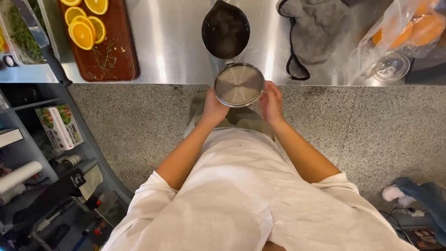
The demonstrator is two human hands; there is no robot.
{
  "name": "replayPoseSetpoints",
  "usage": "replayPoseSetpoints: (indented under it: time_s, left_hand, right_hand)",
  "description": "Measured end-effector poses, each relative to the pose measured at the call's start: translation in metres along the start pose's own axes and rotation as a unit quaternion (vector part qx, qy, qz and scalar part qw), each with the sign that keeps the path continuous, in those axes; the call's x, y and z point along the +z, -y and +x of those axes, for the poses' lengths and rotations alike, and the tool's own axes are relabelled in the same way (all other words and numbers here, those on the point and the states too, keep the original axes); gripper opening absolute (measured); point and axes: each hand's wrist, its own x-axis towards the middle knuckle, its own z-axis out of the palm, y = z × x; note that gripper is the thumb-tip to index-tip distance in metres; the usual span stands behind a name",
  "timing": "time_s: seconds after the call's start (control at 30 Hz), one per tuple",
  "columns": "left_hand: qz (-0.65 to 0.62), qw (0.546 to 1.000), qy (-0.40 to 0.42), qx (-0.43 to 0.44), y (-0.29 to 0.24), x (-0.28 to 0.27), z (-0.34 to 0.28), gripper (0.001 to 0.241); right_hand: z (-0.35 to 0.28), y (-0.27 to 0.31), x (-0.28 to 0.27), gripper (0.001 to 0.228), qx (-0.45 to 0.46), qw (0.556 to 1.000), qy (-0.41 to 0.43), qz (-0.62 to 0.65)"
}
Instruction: The person prepares ingredients and utensils for a beverage, including washing hands, cleaning a pitcher, and using tongs to remove a bag from a pot.
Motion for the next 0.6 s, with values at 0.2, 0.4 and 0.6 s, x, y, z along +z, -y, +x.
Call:
replayPoseSetpoints:
  time_s: [0.2, 0.4, 0.6]
  left_hand:
    - [0.041, 0.998, -0.035, 0.026, 0.033, -0.005, 0.016, 0.033]
    - [-0.506, 0.857, -0.059, -0.074, 0.104, -0.054, 0.023, 0.038]
    - [-0.121, 0.989, -0.054, -0.071, 0.113, -0.053, -0.025, 0.014]
  right_hand:
    - [-0.007, 0.032, -0.014, 0.022, -0.025, 0.996, 0.036, -0.080]
    - [-0.066, 0.025, -0.026, 0.026, -0.096, 0.988, -0.086, -0.082]
    - [-0.165, -0.003, -0.060, 0.030, -0.116, 0.965, -0.224, -0.072]
